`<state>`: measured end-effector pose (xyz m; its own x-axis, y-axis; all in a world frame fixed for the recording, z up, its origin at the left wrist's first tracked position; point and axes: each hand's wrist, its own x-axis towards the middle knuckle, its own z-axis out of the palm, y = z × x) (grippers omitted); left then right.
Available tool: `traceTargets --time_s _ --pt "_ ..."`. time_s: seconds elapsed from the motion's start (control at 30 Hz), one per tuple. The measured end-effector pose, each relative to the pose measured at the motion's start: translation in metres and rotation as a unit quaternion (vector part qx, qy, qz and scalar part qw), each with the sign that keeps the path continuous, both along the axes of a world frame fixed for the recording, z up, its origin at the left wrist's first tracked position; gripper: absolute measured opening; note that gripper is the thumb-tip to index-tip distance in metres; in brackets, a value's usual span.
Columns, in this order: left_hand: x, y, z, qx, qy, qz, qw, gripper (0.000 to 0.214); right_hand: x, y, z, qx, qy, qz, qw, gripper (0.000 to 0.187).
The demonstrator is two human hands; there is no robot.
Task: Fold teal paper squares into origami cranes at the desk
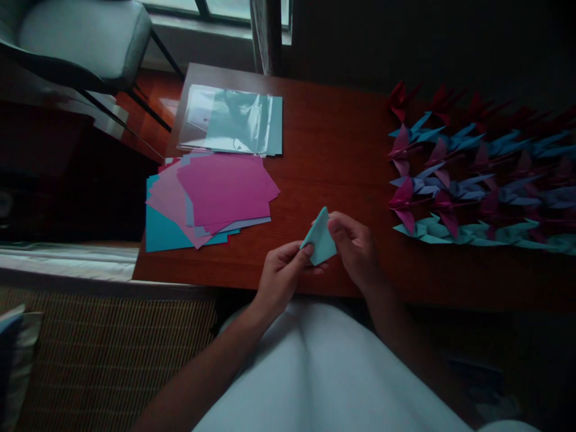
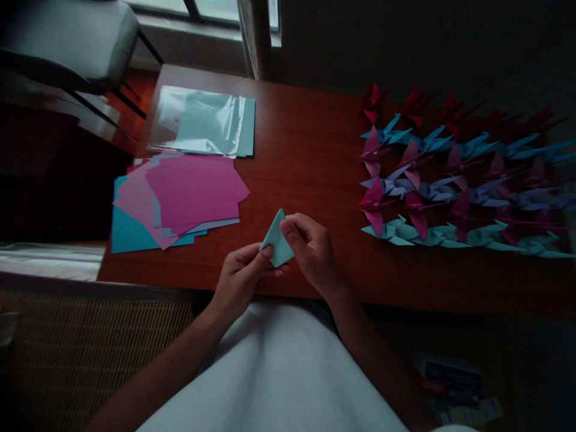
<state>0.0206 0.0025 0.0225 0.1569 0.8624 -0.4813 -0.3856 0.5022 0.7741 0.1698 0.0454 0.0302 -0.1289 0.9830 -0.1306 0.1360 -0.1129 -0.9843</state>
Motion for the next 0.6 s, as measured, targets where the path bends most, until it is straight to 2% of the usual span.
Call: traceTargets --time_s 0.1,0.23,0.43,0.6 --pt "0.000 0.001 -0.003 -0.004 -0.004 0.054 0.999 0.031 -0.001 -0.007 -0.005 -0.009 0.012 -0.021 1.000 0.031" --pt "0.002 0.004 -0.008 0.021 0.007 0.083 0.996 0.027 -0.004 -0.019 -0.012 0.014 -0.022 -0.096 0.995 0.023" --pt "0.007 0.005 -0.018 0.065 0.021 0.088 0.994 0.026 -0.010 -0.025 -0.018 0.027 -0.053 -0.122 0.991 0.021" --pt "0.011 0.003 -0.018 0.063 -0.003 0.084 0.994 0.028 -0.012 -0.025 -0.018 0.028 -0.048 -0.151 0.987 0.020"
